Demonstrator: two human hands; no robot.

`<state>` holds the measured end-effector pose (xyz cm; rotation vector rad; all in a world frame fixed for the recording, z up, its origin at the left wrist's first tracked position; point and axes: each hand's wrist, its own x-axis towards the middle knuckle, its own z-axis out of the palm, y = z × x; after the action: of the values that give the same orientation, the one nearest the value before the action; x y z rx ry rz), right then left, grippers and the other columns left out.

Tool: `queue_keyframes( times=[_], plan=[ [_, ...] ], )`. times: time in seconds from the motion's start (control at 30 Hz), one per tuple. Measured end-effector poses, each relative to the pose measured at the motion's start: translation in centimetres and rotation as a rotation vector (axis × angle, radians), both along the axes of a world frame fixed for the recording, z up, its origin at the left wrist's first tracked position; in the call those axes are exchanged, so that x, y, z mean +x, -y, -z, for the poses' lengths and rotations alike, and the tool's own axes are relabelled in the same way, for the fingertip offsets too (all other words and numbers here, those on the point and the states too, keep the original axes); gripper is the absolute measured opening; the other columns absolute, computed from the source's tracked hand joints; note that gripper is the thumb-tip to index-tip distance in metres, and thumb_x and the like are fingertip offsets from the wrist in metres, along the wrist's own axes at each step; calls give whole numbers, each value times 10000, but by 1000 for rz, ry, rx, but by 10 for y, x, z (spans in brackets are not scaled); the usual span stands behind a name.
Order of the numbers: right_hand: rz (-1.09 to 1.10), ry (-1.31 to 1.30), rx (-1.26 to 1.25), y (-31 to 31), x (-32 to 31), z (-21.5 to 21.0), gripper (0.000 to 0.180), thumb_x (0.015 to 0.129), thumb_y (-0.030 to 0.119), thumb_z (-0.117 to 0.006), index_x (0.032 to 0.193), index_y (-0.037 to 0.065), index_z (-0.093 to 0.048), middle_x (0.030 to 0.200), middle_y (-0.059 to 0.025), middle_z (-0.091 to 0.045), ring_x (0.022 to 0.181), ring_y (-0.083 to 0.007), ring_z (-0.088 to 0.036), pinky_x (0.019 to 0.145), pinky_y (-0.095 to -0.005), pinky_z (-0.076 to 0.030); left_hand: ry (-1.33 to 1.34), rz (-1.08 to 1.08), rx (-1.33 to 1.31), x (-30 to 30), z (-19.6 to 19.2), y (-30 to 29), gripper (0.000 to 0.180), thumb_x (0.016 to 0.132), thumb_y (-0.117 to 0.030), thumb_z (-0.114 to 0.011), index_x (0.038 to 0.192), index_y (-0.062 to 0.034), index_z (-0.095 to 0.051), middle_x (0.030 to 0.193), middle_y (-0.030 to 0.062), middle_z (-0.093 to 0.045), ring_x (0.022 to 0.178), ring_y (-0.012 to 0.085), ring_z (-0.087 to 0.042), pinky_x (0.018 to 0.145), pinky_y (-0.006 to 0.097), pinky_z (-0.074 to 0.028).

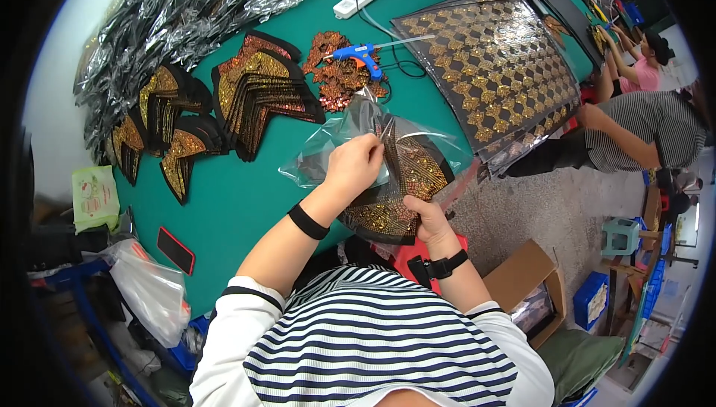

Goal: Packing decorative shoe uppers into plastic bags for storage or transport in a workshop setting.

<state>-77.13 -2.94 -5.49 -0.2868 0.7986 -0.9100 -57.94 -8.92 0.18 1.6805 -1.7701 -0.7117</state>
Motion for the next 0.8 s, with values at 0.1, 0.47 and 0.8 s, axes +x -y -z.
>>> queue_keyframes(
  times=[0.1,0.47,0.8],
  plan=[
    [18,-131,63,4,2,-1,386,774,58,-663,1136,-7,-546,1054,-96,-614,933,-218,-605,826,-363,-495,-83,-67,-265,-3,-6,3,118,806,-160,-585,761,-52,-566,719,114,-582,708,325,-572,623,421,-459],
    [-57,-266,-62,-2,19,-30,406,741,-23,-663,1128,-13,-542,1045,-81,-623,920,-209,-614,810,-352,-500,343,173,-487,-37,-3,37,479,720,-388,-663,1093,-97,-584,1019,106,-581,956,277,-517,856,438,-352],
    [-95,-225,10,16,8,-7,451,753,59,-701,1163,22,-516,1074,-65,-598,949,-192,-594,810,-331,-488,33,535,-551,-68,-25,35,53,744,-185,-661,771,-149,-689,841,-29,-635,908,193,-535,876,413,-322]
  ],
)
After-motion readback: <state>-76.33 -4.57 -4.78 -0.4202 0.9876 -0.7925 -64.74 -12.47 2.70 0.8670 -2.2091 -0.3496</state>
